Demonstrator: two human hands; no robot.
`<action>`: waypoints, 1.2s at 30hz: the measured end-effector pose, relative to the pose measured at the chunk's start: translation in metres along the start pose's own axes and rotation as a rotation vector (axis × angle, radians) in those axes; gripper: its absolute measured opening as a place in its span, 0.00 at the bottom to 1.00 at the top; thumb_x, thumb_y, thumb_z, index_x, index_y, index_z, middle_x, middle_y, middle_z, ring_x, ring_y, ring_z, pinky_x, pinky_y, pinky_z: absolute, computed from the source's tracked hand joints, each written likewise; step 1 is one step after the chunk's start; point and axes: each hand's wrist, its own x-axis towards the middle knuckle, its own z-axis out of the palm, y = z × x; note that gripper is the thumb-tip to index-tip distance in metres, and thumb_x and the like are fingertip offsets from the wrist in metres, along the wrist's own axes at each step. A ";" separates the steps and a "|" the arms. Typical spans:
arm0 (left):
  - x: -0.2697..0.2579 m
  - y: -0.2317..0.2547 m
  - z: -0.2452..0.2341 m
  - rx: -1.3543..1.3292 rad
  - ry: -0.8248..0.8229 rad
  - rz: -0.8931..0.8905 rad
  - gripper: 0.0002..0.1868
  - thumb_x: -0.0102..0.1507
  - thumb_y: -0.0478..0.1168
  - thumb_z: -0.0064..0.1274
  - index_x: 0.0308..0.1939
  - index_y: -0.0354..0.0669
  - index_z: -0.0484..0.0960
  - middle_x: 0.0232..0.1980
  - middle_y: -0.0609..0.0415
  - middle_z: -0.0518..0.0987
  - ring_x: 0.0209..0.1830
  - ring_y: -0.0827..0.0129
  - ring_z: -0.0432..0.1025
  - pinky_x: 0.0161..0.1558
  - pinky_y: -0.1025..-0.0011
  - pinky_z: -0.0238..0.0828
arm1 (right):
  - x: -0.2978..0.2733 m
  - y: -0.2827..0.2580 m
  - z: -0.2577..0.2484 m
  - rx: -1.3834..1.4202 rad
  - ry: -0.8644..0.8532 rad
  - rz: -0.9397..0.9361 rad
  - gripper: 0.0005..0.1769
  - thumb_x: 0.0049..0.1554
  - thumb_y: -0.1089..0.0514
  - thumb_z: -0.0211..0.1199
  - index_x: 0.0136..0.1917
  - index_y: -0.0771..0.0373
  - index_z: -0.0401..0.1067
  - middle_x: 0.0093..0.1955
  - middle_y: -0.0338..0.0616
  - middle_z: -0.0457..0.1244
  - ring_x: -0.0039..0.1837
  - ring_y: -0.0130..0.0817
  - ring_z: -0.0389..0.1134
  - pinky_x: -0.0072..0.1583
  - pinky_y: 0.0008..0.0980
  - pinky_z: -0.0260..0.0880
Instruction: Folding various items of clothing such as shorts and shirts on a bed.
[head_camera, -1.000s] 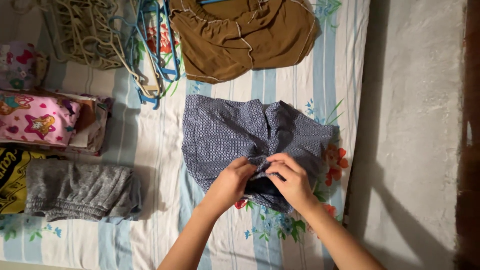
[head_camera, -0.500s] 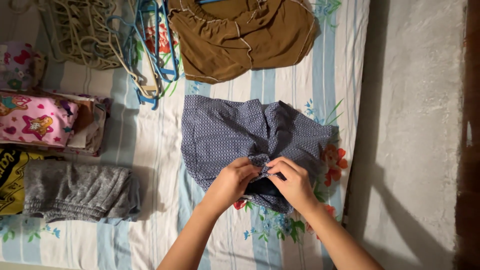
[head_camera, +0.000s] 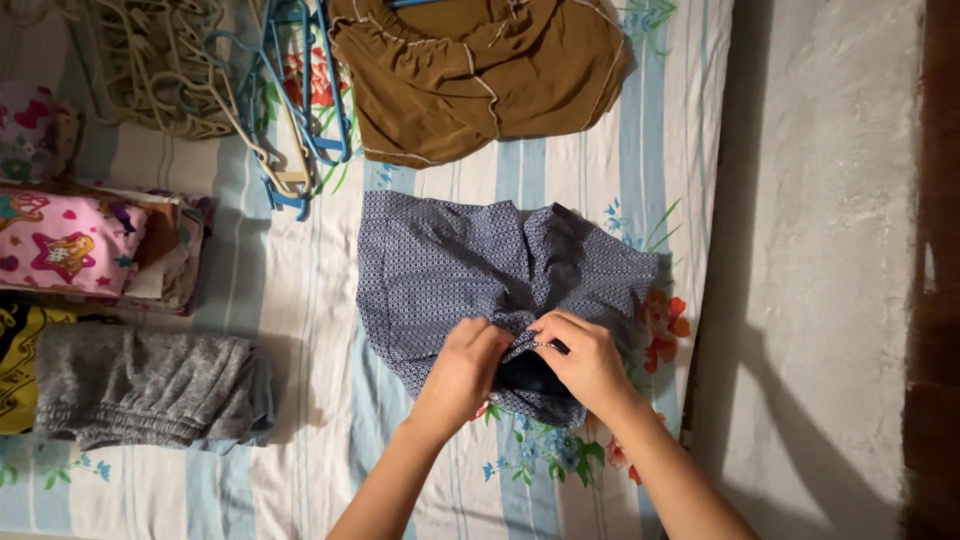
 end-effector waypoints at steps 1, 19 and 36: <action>0.002 0.006 -0.005 0.001 0.001 -0.001 0.07 0.64 0.31 0.51 0.46 0.40 0.78 0.43 0.45 0.75 0.46 0.50 0.72 0.50 0.61 0.71 | -0.001 0.001 0.000 0.001 -0.002 -0.001 0.08 0.48 0.72 0.67 0.40 0.69 0.69 0.46 0.49 0.70 0.50 0.44 0.75 0.50 0.34 0.74; -0.059 -0.042 -0.052 0.587 0.231 -0.128 0.28 0.46 0.26 0.51 0.50 0.48 0.82 0.48 0.54 0.76 0.48 0.55 0.70 0.50 0.59 0.64 | -0.071 0.037 0.024 -0.410 0.071 0.052 0.36 0.36 0.77 0.65 0.59 0.59 0.73 0.63 0.49 0.60 0.65 0.55 0.64 0.64 0.48 0.66; -0.006 0.055 -0.147 -0.474 0.530 -0.218 0.20 0.60 0.20 0.49 0.54 0.36 0.80 0.55 0.50 0.81 0.57 0.72 0.74 0.59 0.75 0.69 | -0.075 -0.059 -0.133 0.318 0.456 0.306 0.28 0.47 0.79 0.62 0.59 0.64 0.69 0.66 0.41 0.62 0.67 0.27 0.64 0.66 0.27 0.67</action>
